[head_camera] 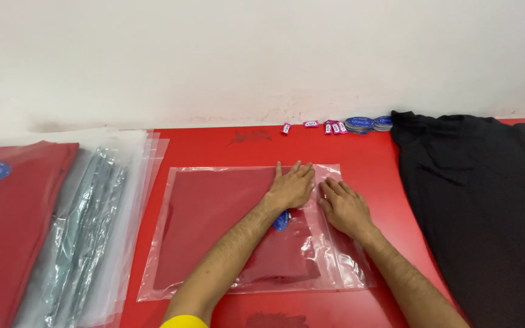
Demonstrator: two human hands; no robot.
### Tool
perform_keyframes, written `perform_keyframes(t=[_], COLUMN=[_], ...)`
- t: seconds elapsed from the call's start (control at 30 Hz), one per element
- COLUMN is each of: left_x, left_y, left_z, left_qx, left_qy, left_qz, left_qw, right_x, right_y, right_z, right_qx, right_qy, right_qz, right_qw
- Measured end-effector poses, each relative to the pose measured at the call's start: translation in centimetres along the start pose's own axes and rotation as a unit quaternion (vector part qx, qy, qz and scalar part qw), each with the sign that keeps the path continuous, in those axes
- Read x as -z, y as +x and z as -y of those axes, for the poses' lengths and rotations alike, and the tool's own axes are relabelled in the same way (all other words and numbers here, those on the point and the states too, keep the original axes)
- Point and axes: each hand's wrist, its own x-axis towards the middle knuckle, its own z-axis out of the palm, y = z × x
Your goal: The person folds a red garment on a table, places it inside a clear plastic bag, and attaches a small blue circular label to the outside of the bag.
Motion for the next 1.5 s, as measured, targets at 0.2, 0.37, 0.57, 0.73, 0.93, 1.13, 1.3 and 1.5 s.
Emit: perform_keyframes(t=[0.2, 0.37, 0.57, 0.73, 0.93, 1.13, 1.3, 1.5], left_x=[1.7, 1.6, 2.3, -0.1, -0.4, 1.8, -0.5, 7.2], left_y=[-0.6, -0.2, 0.0, 2.3, 2.9, 1.8, 5.7, 2.7], left_z=[-1.2, -1.1, -1.4, -0.8, -0.9, -0.8, 1.1, -1.5], left_qx=[0.011, 0.02, 0.03, 0.036, 0.05, 0.095, 0.189, 0.263], left_qy=[0.013, -0.004, -0.022, 0.006, -0.009, -0.129, -0.177, -0.187], left_qz=[0.019, 0.035, 0.037, -0.003, -0.055, -0.057, -0.05, 0.017], left_qw=[1.0, 0.999, 0.999, 0.999, 0.997, 0.985, 0.964, 0.946], right_x=[-0.8, -1.1, -1.1, -0.7, -0.2, -0.4, 0.0, 0.4], right_y=[-0.2, -0.2, -0.4, -0.6, -0.7, -0.8, -1.3, -1.5], right_z=[0.0, 0.2, 0.2, 0.3, 0.2, 0.1, 0.5, 0.0], right_qx=[0.016, 0.027, 0.022, 0.019, 0.016, 0.035, 0.042, 0.056], right_qy=[0.008, 0.002, -0.004, -0.013, -0.008, -0.018, -0.027, -0.01], right_qz=[-0.036, -0.024, -0.015, -0.008, 0.028, 0.035, 0.034, 0.023], right_qw=[0.999, 0.999, 1.0, 1.0, 0.999, 0.999, 0.998, 0.998])
